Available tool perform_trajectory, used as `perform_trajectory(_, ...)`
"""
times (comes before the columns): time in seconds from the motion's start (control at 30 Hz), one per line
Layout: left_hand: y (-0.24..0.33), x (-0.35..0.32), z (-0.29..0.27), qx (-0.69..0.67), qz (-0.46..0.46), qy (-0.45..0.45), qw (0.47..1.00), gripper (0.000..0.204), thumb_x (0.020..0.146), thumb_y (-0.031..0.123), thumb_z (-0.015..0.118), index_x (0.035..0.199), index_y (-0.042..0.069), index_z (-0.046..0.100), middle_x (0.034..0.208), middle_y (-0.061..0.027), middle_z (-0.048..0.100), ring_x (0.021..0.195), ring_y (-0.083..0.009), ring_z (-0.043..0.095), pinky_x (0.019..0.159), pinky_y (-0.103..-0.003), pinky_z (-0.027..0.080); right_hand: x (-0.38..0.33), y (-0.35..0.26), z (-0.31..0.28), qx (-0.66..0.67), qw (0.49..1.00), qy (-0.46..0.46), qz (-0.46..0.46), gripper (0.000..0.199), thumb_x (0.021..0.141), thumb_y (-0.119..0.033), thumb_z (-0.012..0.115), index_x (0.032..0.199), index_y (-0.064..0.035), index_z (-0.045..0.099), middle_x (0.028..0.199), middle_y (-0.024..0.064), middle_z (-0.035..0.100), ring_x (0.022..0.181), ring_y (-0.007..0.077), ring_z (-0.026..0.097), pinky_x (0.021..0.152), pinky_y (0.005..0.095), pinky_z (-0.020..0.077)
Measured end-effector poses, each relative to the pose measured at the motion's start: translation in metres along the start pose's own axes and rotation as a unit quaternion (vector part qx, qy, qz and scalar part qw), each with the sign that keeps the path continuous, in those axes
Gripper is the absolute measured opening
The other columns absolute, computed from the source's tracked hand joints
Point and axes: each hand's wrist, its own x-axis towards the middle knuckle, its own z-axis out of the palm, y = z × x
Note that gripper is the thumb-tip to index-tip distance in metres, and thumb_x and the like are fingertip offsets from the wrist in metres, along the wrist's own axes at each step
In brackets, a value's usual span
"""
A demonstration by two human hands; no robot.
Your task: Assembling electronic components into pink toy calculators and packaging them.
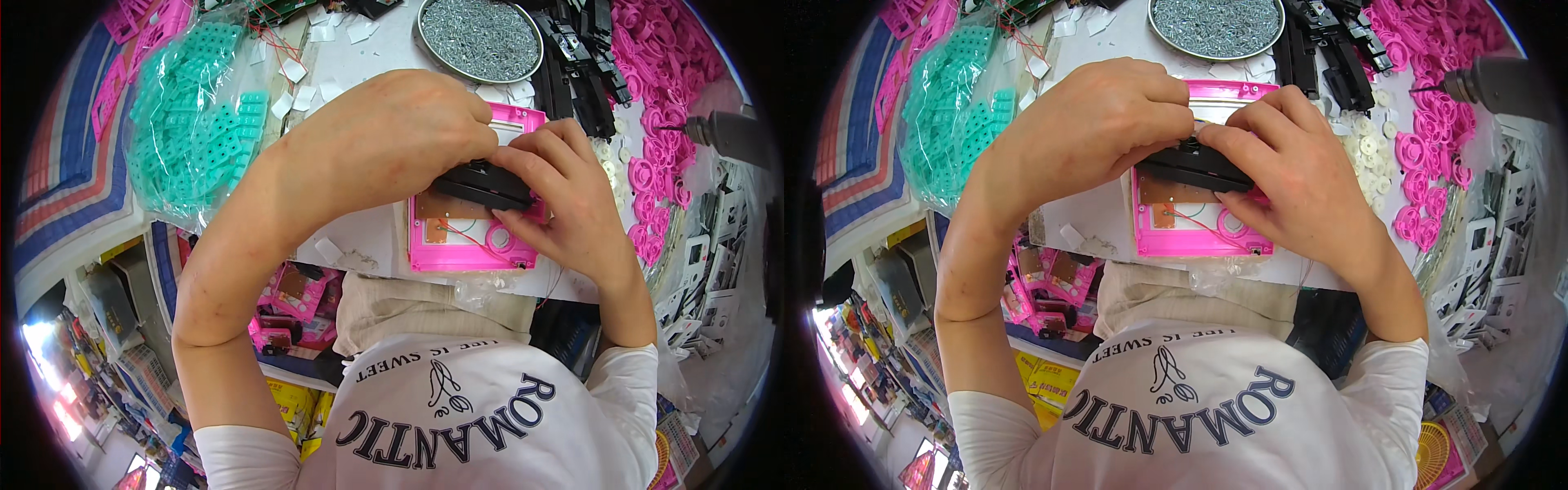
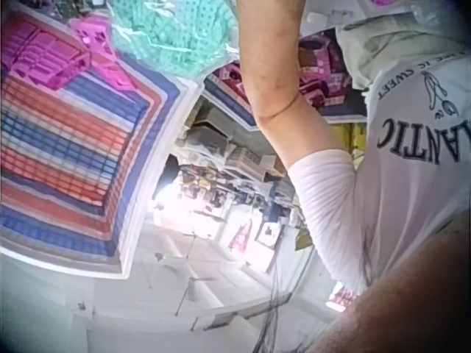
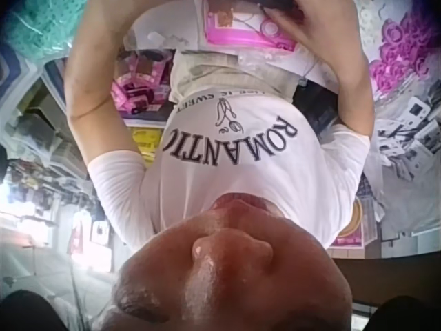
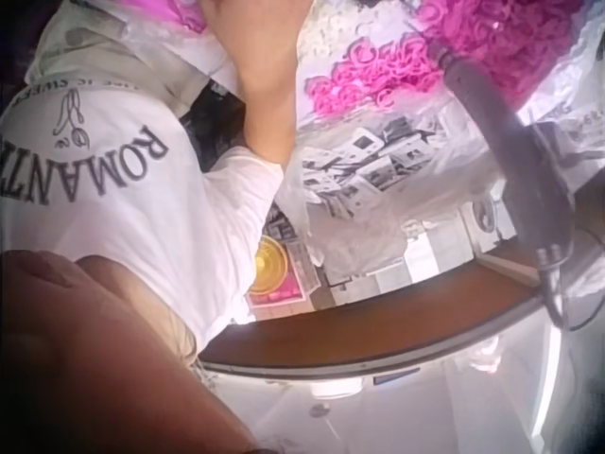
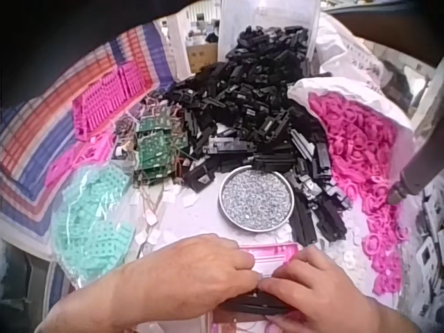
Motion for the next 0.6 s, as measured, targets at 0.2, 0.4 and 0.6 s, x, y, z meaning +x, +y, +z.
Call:
perform_trajectory(0.2,0.002,-0.006,0.002,0.001,-0.018,-0.005,1.000,0.011,0.080,0.007,0.073,0.089,0.005,0.067,0.082,-0.0084,0.062,0.080,-0.0316,0.063,0.070,-0.042,0.052,0.006,0.008,-0.002,0.033,0.998,-0.043,-0.007,0.057,0.062,-0.003,0.080,0.116,-0.0090,0.064,0.108,0.0102,0.059,0.103,0.0328,0.054,0.088,0.0419,0.0511)
perform_trajectory(0.4,0.006,-0.017,0.011,-0.021,-0.081,0.014,0.996,0.015,0.079,0.009,0.076,0.090,0.005,0.068,0.083,-0.0085,0.065,0.078,-0.0316,0.065,0.069,-0.042,0.053,0.010,0.007,-0.003,0.006,0.998,-0.049,-0.038,0.055,0.062,-0.002,0.079,0.114,-0.0092,0.063,0.106,0.0085,0.060,0.101,0.0320,0.055,0.086,0.0410,0.0525)
perform_trajectory(0.6,0.009,-0.020,0.018,-0.010,-0.084,0.028,0.996,0.014,0.081,0.010,0.076,0.092,0.006,0.068,0.084,-0.0083,0.067,0.078,-0.0314,0.066,0.068,-0.041,0.053,0.013,-0.001,-0.005,-0.051,0.996,-0.050,-0.059,0.052,0.061,-0.003,0.080,0.110,-0.0090,0.064,0.104,0.0076,0.061,0.100,0.0307,0.057,0.083,0.0402,0.0537)
